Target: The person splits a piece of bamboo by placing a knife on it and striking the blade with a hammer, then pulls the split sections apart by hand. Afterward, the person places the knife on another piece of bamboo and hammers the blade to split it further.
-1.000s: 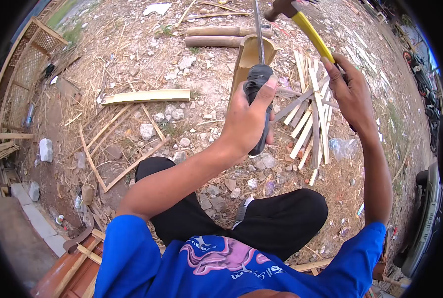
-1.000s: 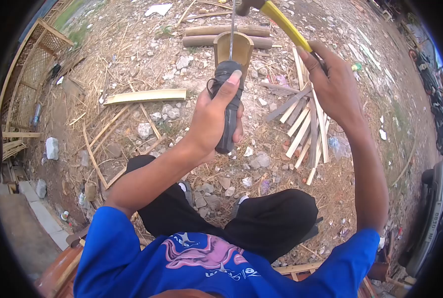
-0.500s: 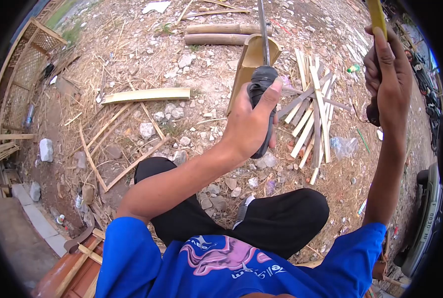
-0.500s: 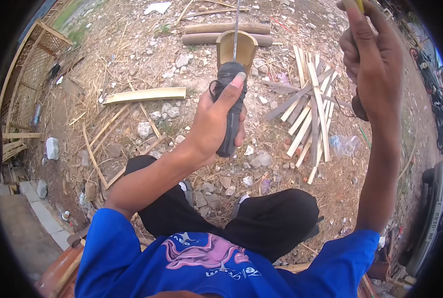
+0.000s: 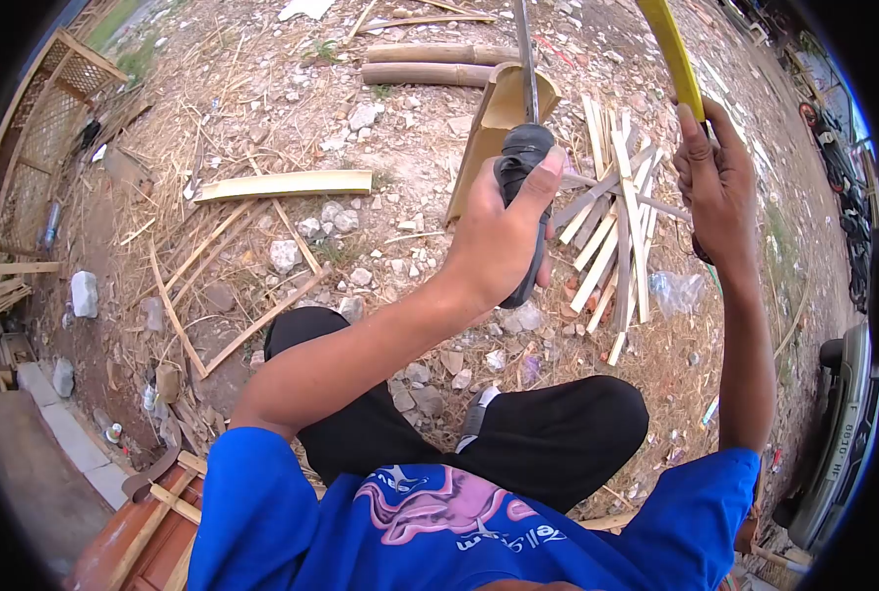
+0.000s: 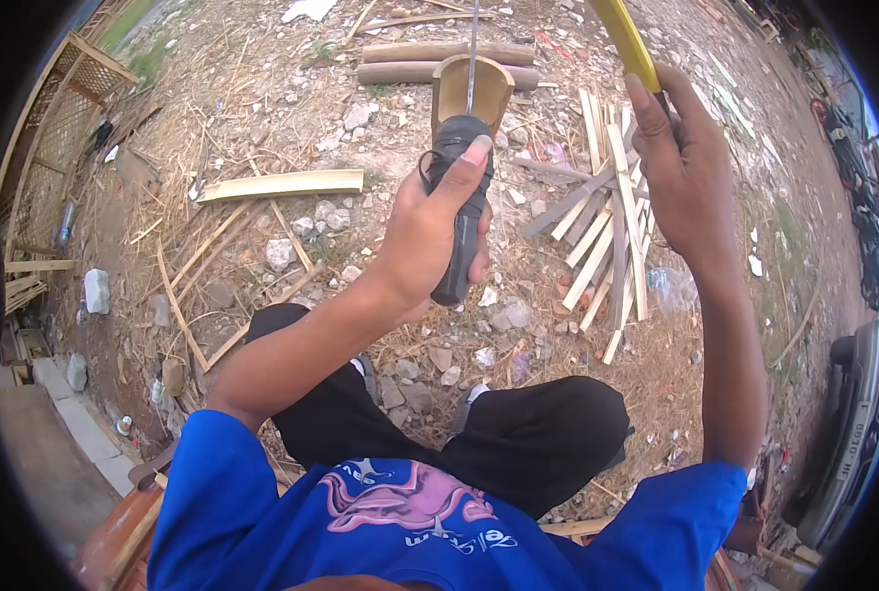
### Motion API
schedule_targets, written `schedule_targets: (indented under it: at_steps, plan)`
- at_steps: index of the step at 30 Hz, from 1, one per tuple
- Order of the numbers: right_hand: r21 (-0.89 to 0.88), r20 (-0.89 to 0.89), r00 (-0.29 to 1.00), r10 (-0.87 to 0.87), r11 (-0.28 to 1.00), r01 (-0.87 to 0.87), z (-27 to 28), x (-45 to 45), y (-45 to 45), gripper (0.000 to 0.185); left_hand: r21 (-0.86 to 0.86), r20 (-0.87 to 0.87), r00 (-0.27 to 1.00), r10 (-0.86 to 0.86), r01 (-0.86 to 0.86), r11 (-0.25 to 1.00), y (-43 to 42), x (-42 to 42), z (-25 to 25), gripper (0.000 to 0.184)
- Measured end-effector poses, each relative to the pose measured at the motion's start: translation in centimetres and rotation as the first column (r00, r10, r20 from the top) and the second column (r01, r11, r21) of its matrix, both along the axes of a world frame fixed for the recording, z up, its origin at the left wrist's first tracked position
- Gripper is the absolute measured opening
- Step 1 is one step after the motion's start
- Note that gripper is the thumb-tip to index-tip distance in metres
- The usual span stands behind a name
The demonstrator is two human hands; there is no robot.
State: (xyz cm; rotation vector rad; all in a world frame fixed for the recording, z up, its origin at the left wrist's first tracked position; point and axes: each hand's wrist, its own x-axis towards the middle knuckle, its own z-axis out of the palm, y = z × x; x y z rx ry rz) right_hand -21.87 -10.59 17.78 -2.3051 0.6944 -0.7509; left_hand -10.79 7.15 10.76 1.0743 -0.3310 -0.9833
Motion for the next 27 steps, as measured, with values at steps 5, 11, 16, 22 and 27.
schedule_targets:
  at_steps: [5,11,16,22,27]
  plan:
    - [-0.196,-0.123,0.992,0.027,0.979,-0.051,-2.0,0.0,-0.4,0.037,-0.043,0.006,1.000,-0.026,0.026,0.999,-0.2,-0.4,-0.4,0.047]
    - [0.040,0.356,0.930,0.092,0.993,-0.114,4.1,0.1,0.6,0.035,-0.029,0.010,1.000,-0.002,0.003,1.000,-0.3,-0.5,-0.4,0.042]
    - [-0.299,-0.199,0.979,-0.050,0.954,-0.012,-3.3,0.1,-0.8,0.041,-0.025,-0.001,1.000,0.001,-0.001,1.000,-0.1,-0.4,-0.4,0.041]
    - [-0.081,0.017,0.999,-0.043,0.996,0.044,0.8,0.4,-0.2,0.041,-0.007,0.025,1.000,-0.002,0.003,1.000,-0.2,0.1,-0.2,0.041]
    - [-0.217,-0.195,0.981,0.002,0.975,-0.045,-2.4,0.6,-0.1,0.039,-0.019,0.015,1.000,-0.002,0.002,1.000,-0.4,-0.1,-0.5,0.042]
